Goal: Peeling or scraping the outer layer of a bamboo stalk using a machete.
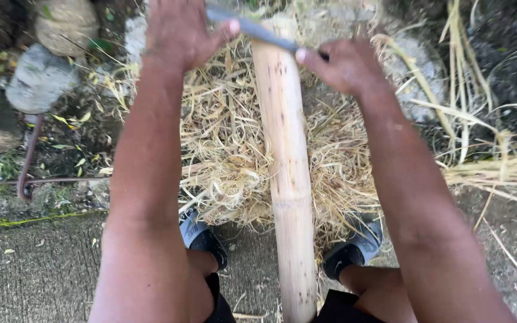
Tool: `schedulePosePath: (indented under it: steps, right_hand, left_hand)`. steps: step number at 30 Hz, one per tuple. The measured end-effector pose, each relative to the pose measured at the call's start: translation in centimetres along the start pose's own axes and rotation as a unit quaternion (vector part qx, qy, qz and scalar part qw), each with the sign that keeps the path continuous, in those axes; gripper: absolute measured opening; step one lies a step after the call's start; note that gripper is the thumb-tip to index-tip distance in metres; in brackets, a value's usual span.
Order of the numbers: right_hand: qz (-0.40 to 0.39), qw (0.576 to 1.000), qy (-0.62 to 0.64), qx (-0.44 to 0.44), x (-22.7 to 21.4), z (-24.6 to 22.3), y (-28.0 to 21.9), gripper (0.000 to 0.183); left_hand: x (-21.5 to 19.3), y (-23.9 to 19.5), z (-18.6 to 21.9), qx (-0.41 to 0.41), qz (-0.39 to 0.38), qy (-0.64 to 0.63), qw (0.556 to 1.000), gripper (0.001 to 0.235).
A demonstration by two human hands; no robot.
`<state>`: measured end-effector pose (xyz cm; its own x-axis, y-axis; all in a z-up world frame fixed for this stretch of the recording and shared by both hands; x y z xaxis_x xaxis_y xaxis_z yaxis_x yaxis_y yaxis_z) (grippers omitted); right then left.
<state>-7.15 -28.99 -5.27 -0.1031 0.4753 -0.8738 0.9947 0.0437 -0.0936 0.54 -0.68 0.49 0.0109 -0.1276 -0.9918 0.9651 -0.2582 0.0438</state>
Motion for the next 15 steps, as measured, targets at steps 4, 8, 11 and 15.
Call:
schedulePosePath:
  steps: [4,8,11,15]
  right_hand:
    - [-0.083,0.996,-0.032,0.021,3.1,2.2,-6.7,0.083]
    - [-0.204,0.975,-0.059,0.062,6.1,3.8,-16.9,0.075]
    - [-0.147,0.986,-0.078,-0.002,7.5,5.8,-21.7,0.070]
    - [-0.140,0.986,-0.090,-0.017,6.8,5.1,-19.7,0.072]
  left_hand:
    - [4.2,-5.5,0.8,0.061,0.051,0.044,0.996,0.108]
    - [8.0,-16.1,3.9,0.057,0.024,0.040,0.997,0.110]
    - [8.9,-20.5,5.7,0.043,-0.012,0.034,0.998,0.112]
    - [8.8,-18.1,5.0,0.057,-0.037,0.046,0.997,0.113]
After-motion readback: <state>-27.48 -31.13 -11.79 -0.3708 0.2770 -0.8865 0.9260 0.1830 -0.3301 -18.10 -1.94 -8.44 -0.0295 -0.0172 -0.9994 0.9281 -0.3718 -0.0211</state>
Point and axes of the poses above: each hand's wrist, its own y-axis towards the middle knuckle, its own x-axis out of the palm, z = x × y, the point moved 2 cm from there along y, towards the middle knuckle, and after that the axes turned 7 degrees about -x, right-handed, at the moved point
